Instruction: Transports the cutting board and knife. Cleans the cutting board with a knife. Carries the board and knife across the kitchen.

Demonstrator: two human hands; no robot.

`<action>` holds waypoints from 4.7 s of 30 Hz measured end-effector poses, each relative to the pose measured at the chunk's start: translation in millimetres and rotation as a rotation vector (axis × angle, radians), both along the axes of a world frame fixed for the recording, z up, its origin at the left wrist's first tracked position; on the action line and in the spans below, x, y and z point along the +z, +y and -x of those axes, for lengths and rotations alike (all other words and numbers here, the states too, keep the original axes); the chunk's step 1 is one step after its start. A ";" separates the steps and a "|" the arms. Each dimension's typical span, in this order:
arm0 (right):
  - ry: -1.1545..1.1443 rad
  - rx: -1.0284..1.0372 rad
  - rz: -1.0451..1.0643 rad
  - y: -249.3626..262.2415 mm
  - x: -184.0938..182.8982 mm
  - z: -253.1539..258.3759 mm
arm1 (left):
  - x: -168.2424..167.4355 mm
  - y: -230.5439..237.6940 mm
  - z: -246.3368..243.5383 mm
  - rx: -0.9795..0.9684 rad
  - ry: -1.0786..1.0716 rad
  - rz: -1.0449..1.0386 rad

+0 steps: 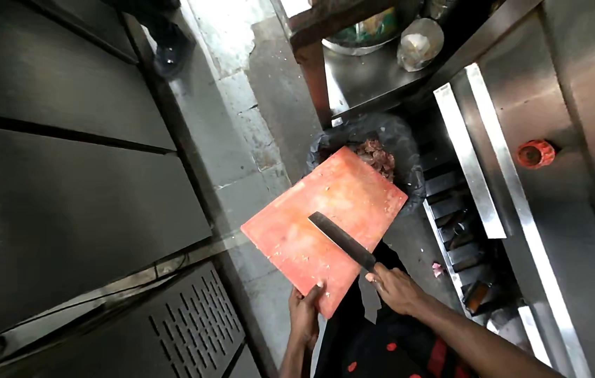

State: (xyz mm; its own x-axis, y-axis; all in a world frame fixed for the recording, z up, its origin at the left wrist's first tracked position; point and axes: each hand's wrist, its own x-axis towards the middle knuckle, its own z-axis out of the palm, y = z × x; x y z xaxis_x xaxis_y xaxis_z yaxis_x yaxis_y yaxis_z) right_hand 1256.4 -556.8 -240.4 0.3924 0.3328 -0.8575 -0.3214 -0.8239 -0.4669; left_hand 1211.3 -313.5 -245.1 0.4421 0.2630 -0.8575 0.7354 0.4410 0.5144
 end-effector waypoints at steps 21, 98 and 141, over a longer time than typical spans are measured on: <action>-0.031 -0.018 -0.391 75.5 69.3 -14.2 | 14.6 -0.9 -3.1 -0.012 -0.208 0.188; 0.694 -0.511 -0.562 53.2 121.0 64.4 | 75.1 47.9 42.2 0.074 -0.095 0.156; 0.010 -0.201 -0.185 -10.8 27.2 -24.3 | 62.0 58.2 49.6 0.053 -0.115 0.072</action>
State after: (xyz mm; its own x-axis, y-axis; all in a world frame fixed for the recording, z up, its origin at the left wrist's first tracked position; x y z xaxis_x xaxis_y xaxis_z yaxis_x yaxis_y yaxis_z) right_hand 1280.8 -567.6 -213.2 0.4583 0.4002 -0.7936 -0.4750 -0.6444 -0.5993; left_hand 1161.7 -255.3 -183.1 0.5261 0.2281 -0.8193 0.6481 0.5163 0.5599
